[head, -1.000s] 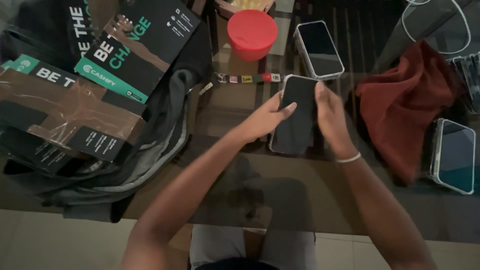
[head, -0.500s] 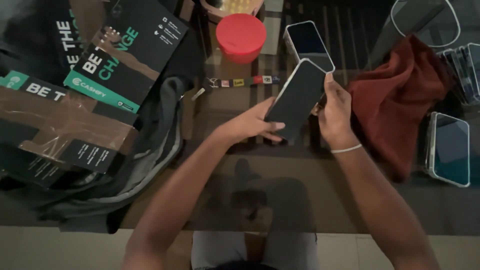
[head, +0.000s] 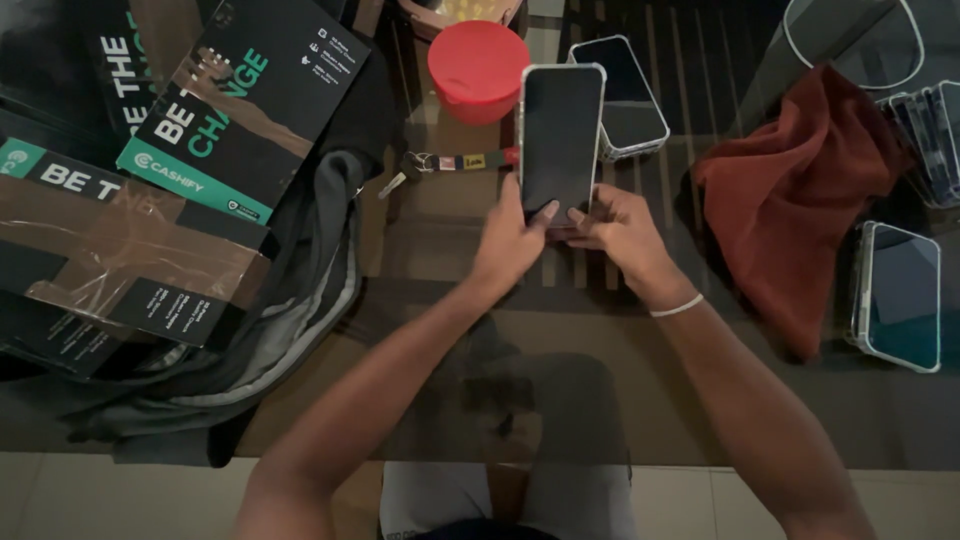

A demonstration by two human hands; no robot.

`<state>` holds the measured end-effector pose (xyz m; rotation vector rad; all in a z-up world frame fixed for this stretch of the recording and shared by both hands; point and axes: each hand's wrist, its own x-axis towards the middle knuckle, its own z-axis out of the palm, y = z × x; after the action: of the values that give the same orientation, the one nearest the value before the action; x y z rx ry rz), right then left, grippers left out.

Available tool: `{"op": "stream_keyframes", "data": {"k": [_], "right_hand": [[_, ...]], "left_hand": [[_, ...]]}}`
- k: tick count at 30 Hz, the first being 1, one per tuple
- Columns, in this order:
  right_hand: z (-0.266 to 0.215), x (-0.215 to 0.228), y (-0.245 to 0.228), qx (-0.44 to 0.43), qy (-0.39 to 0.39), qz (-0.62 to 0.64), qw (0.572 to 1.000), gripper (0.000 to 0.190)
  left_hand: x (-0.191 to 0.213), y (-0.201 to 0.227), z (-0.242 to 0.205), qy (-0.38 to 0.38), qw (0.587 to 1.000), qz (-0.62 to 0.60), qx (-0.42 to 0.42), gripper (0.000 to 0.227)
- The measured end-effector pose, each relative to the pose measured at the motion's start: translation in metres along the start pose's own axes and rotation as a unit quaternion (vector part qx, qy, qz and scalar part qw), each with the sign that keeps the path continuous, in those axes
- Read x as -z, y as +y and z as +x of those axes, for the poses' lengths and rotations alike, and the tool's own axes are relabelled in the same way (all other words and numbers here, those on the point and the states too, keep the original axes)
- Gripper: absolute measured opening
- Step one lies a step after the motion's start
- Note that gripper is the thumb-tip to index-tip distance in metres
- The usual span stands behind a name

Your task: The recorder cleans multiple mobile phones and their cases using a cloth.

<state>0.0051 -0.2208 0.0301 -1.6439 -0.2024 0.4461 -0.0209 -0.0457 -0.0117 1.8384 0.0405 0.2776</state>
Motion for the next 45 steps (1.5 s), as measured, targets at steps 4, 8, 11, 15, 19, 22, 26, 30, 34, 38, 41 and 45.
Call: {"op": "stream_keyframes", "data": {"k": [4,8,11,15,19,22,26,30,34,38,41,45], "right_hand": [[-0.002,-0.006,0.003,0.048,0.012,-0.034,0.998,0.031],[-0.007,-0.016,0.005,0.181,0.051,-0.103,0.977,0.052],[-0.015,-0.024,-0.003,0.228,0.065,-0.132,0.962,0.074],[-0.015,-0.019,-0.004,0.264,0.093,-0.125,0.952,0.084],[-0.022,-0.014,-0.012,0.268,0.104,-0.167,0.943,0.08],[-0.021,0.0,-0.021,0.282,0.123,-0.096,0.947,0.076],[-0.002,0.024,-0.058,0.287,0.188,-0.273,0.899,0.066],[0.062,0.055,-0.029,0.328,0.299,-0.509,0.738,0.065],[0.081,0.044,-0.039,0.215,0.32,-0.557,0.735,0.067],[0.09,0.05,-0.025,0.223,0.316,-0.588,0.711,0.068],[0.056,0.041,-0.037,0.353,0.322,-0.639,0.602,0.064],[-0.057,0.015,-0.079,0.134,0.182,-0.561,0.796,0.034]], "left_hand": [[0.015,0.01,-0.004,0.011,0.997,0.037,-0.074,0.043],[0.011,0.006,-0.011,-0.007,0.989,0.005,-0.147,0.047],[0.014,0.024,-0.02,-0.088,0.985,0.061,-0.135,0.069],[0.025,0.036,-0.018,-0.224,0.965,0.018,-0.132,0.088],[0.031,0.043,-0.017,-0.232,0.947,0.044,-0.219,0.093],[0.026,0.036,-0.017,-0.157,0.88,0.102,-0.436,0.085],[0.02,0.043,-0.028,-0.147,0.87,0.203,-0.425,0.071],[0.017,0.046,-0.037,-0.158,0.842,0.243,-0.455,0.056],[0.015,0.042,-0.035,-0.106,0.847,0.253,-0.455,0.05],[0.016,0.034,-0.03,-0.1,0.851,0.271,-0.438,0.048],[0.022,0.032,-0.026,-0.105,0.851,0.275,-0.435,0.045],[0.022,0.033,-0.029,-0.141,0.848,0.257,-0.442,0.039]]}}
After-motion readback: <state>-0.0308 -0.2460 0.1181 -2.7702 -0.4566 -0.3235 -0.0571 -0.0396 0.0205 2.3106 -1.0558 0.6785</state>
